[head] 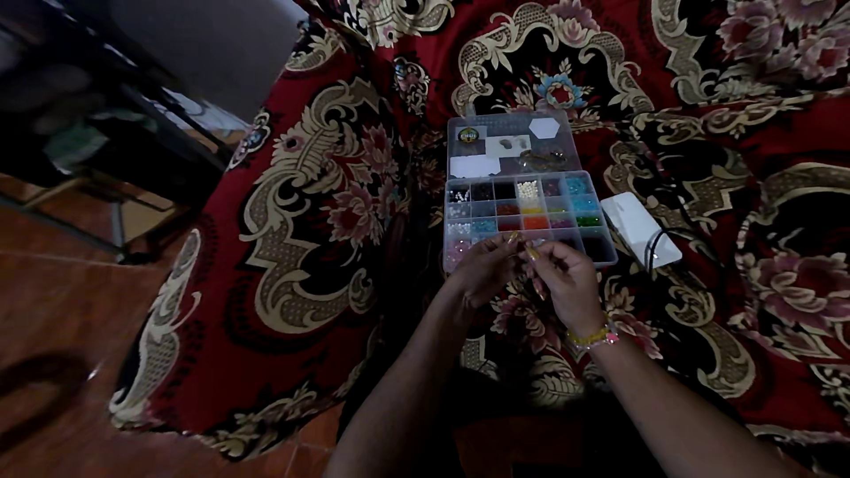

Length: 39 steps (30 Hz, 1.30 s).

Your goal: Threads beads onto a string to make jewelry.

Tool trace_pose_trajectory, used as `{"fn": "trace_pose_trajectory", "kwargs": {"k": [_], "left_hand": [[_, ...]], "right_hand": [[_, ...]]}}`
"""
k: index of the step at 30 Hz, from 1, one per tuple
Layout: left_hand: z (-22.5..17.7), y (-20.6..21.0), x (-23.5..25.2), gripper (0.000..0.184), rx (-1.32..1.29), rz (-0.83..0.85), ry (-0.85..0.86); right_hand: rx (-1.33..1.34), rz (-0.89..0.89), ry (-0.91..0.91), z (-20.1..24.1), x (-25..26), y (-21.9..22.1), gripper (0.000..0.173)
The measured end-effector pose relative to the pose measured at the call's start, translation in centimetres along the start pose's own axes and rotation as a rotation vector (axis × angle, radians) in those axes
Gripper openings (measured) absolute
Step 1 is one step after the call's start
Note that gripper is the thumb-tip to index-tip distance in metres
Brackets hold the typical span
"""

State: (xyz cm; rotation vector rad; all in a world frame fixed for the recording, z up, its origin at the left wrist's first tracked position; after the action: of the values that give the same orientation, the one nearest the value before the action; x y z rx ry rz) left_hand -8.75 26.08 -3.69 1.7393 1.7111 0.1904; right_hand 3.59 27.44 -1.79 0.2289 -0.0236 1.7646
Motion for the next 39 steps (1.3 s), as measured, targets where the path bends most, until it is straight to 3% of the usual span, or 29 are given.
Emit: {"fn": "trace_pose_trajectory", "kwargs": {"k": [39], "left_hand": [[-0.1,0.15,-0.01,0.023,0.003,0.072,0.012]], "right_hand": [[-0.018,0.003,-0.039,0.26,-0.05,0.03,0.013]]}}
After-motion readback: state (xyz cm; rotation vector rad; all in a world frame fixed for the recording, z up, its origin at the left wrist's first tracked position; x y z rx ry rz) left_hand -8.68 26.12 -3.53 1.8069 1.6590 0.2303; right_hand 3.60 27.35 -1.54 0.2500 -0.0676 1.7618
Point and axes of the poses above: each hand's wrist, its own x-axis towards the middle knuckle, its own y-axis out of the palm, z = x × y, the point moved 8 cm from there along x, towards the middle knuckle, and after that the axes turned 3 degrees about -z, right-handed, at the moved point
